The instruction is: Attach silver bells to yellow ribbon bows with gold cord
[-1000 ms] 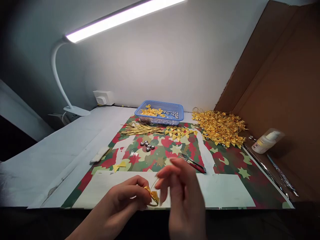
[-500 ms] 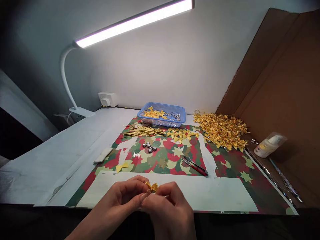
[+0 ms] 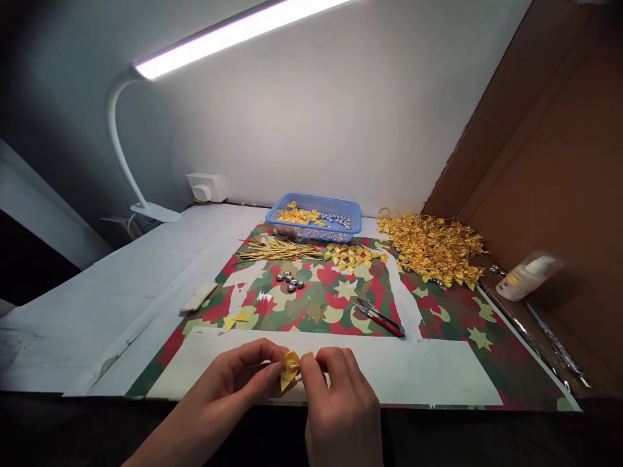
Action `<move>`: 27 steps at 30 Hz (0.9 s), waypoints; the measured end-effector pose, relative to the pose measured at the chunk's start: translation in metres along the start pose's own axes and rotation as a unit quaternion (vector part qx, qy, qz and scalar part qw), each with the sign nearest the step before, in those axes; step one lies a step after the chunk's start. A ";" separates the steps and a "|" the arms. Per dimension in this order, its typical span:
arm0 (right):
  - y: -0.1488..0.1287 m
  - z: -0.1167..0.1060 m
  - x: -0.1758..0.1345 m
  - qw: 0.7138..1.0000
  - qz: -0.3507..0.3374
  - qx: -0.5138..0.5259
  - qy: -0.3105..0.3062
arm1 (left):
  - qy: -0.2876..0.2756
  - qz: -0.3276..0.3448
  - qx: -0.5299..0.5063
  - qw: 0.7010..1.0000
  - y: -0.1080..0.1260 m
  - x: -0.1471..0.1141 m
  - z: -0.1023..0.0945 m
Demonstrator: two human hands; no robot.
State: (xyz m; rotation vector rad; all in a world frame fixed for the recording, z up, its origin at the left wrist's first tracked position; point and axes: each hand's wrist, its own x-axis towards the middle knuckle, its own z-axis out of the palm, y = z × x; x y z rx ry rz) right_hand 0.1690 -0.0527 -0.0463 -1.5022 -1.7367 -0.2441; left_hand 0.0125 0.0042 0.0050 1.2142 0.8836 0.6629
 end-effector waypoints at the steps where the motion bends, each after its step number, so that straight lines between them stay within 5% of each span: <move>1: 0.000 -0.001 0.000 1.000 -0.005 -0.008 -0.002 | 0.009 0.002 -0.005 1.000 0.000 0.001 0.001; 19: 0.000 0.001 0.001 0.995 0.029 0.077 -0.059 | 0.003 0.003 -0.005 1.000 -0.013 0.004 -0.001; 27: -0.003 0.004 0.001 0.990 0.038 0.126 -0.050 | 0.003 0.028 0.086 0.996 -0.020 0.005 -0.001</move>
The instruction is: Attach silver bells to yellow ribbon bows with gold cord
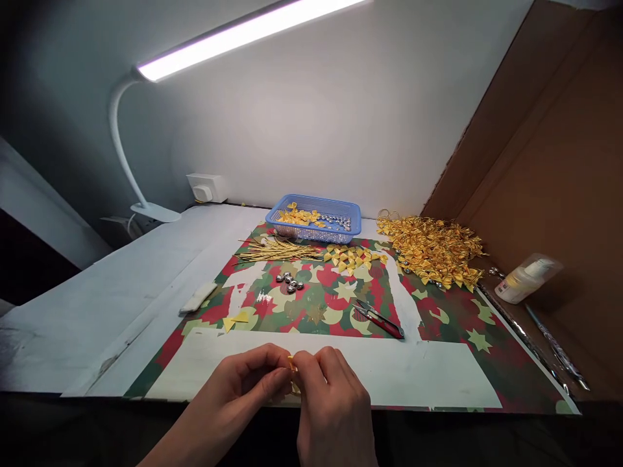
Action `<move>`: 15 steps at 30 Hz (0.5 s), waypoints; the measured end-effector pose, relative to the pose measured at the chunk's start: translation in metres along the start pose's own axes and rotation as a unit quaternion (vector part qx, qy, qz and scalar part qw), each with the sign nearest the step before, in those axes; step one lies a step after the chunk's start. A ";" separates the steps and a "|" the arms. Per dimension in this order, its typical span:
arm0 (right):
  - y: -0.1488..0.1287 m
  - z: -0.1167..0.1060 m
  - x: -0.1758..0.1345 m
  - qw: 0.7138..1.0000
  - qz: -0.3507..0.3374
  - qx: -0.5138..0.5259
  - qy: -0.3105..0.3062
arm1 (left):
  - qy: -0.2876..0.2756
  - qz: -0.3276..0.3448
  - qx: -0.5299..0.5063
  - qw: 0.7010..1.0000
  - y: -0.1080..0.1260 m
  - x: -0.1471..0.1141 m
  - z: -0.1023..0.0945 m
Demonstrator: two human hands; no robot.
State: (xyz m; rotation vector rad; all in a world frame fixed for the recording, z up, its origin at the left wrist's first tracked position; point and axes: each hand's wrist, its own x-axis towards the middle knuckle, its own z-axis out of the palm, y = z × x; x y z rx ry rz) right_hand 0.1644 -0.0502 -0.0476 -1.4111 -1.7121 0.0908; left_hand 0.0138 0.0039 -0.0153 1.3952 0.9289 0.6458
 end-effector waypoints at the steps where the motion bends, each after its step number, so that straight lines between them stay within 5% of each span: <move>1: 0.000 0.000 0.000 1.000 0.000 0.018 -0.004 | 0.004 0.005 0.016 1.000 0.000 0.000 0.000; 5: 0.002 0.003 0.000 0.997 -0.008 0.073 -0.009 | 0.028 0.038 0.072 0.996 -0.001 0.001 0.003; 11: 0.002 0.011 -0.001 0.999 -0.026 0.006 0.032 | 0.074 0.103 0.132 0.983 -0.005 0.001 0.010; 15: 0.000 0.008 0.001 0.999 0.004 -0.001 0.049 | 0.076 0.080 0.115 0.987 -0.001 0.000 0.011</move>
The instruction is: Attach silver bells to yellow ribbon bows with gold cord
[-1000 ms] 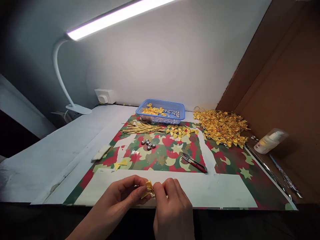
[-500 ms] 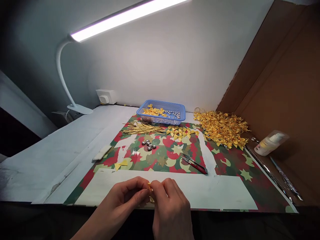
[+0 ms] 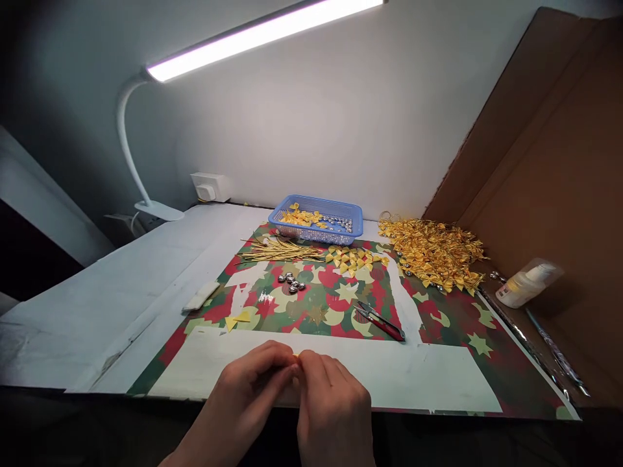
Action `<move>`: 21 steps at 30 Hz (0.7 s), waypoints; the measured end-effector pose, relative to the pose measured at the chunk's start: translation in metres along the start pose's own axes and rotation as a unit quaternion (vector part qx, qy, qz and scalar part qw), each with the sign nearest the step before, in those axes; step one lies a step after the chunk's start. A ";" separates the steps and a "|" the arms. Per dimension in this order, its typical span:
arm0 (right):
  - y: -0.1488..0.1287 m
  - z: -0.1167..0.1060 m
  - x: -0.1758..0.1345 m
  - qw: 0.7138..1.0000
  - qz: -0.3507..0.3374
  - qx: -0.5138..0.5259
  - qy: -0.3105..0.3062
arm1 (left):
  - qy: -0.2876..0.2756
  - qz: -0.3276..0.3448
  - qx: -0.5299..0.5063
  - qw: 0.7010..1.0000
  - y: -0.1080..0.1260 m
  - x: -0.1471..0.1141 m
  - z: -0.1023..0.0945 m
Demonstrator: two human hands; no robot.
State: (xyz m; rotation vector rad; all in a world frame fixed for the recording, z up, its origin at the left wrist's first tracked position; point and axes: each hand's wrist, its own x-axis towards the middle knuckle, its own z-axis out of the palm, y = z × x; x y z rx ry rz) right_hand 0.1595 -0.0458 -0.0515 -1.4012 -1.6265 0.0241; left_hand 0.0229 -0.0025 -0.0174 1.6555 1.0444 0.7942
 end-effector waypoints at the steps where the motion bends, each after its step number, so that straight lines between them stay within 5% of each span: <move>1: 0.000 -0.002 0.001 1.000 0.021 0.011 -0.003 | -0.006 -0.015 -0.013 1.000 0.001 0.000 -0.001; 9: -0.003 -0.009 0.009 0.956 0.212 0.200 -0.029 | -0.038 -0.078 -0.096 0.992 -0.001 0.002 -0.004; 17: -0.005 -0.013 0.023 0.808 0.345 0.477 -0.033 | -0.059 -0.092 -0.155 0.982 0.003 0.002 -0.005; 21: 0.001 -0.010 0.025 0.811 0.333 0.480 -0.041 | -0.084 -0.108 -0.198 0.971 0.010 0.004 -0.009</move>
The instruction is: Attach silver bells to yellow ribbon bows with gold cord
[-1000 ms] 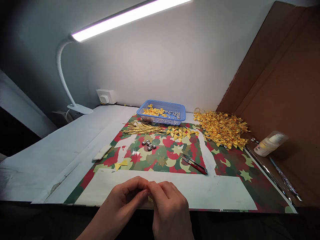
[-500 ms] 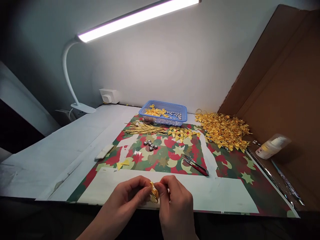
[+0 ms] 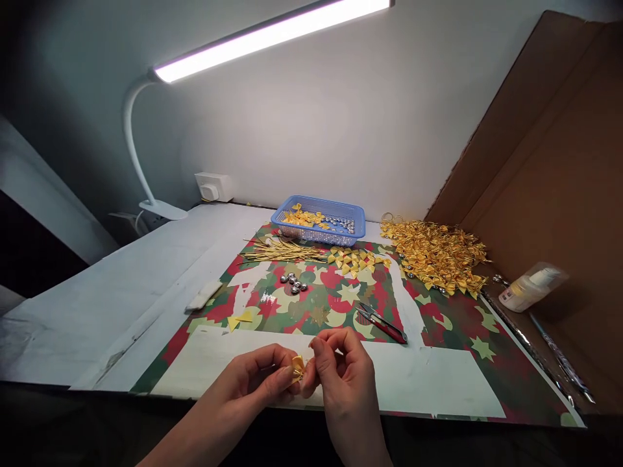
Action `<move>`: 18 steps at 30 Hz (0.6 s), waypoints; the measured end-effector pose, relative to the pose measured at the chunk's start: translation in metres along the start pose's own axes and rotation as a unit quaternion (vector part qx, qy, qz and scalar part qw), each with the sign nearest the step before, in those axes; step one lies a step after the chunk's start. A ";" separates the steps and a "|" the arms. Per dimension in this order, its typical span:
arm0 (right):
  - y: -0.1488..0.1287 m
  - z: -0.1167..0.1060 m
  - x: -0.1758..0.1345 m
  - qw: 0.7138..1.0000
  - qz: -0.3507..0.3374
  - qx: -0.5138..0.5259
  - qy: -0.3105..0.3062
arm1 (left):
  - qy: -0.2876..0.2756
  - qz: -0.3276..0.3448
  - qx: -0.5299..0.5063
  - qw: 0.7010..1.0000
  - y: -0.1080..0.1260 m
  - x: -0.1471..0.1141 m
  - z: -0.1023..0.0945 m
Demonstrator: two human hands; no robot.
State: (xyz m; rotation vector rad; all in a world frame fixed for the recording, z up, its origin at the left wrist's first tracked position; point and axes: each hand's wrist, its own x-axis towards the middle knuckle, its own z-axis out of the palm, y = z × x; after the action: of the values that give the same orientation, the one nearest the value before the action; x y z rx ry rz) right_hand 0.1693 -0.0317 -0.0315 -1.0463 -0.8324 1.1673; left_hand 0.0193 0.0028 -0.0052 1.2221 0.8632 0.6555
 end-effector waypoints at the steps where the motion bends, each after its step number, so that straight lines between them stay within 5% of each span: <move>1: 0.001 0.000 0.001 1.000 -0.003 -0.011 0.012 | -0.005 -0.009 -0.015 1.000 0.002 -0.001 0.000; 9: 0.006 -0.001 0.002 0.998 -0.015 -0.048 0.028 | -0.045 -0.099 -0.246 0.963 -0.003 -0.002 -0.004; 18: 0.011 -0.002 0.004 0.992 -0.080 -0.094 0.037 | -0.052 -0.141 -0.298 0.943 -0.006 0.002 -0.010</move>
State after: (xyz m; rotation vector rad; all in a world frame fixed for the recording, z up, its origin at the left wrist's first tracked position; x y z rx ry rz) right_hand 0.1684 -0.0272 -0.0421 -1.1469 -0.9624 0.9240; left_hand 0.0119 0.0083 -0.0121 0.5676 0.6640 0.5556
